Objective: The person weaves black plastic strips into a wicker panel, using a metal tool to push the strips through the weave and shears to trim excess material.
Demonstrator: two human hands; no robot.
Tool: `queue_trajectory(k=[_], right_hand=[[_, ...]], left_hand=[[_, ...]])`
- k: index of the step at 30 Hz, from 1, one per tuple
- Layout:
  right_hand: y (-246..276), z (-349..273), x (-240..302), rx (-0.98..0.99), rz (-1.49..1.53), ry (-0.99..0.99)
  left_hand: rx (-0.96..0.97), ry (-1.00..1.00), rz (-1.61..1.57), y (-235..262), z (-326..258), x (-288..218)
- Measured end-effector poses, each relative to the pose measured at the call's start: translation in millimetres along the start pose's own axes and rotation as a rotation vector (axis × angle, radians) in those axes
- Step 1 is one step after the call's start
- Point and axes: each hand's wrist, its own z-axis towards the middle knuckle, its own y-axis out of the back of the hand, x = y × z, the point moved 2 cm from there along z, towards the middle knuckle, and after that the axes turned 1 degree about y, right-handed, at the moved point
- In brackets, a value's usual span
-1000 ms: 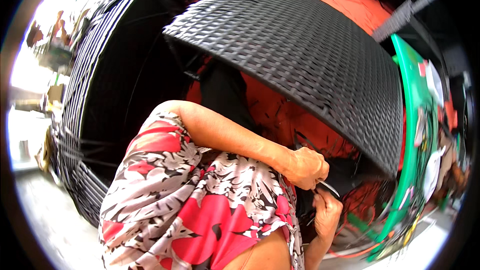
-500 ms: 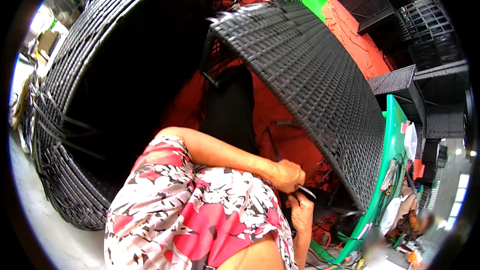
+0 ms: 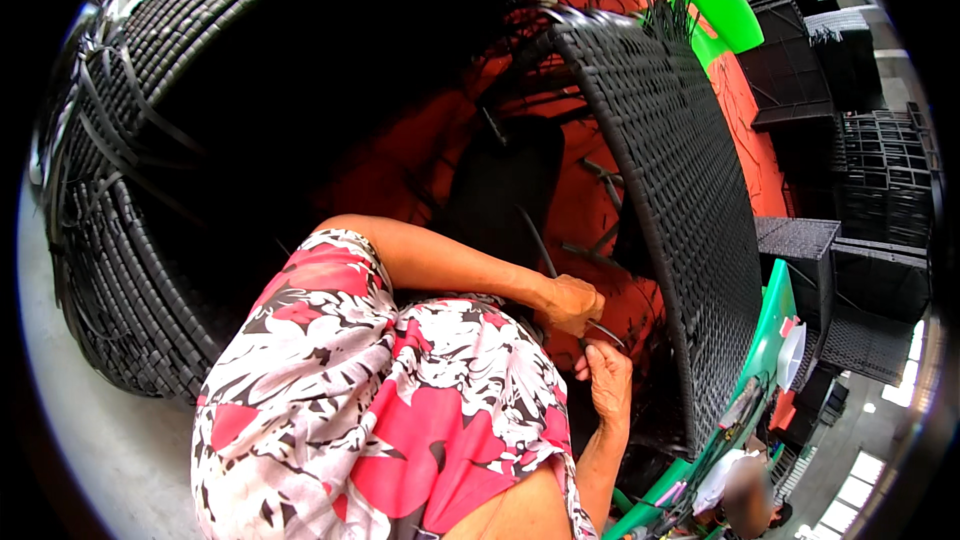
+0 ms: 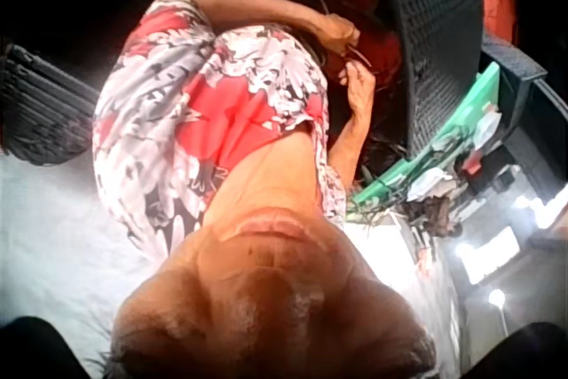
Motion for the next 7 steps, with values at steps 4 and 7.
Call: queue_trajectory(k=[4, 7], right_hand=[[7.9, 19.6, 11.6, 0.051, -0.188, 0.065], [26.3, 31.1, -8.8, 0.073, -0.167, 0.02]], left_hand=[[0.102, -0.062, -0.072, -1.4, 17.3, 23.5], [-0.062, 0.008, 0.152, 17.5, 6.1, 27.4]])
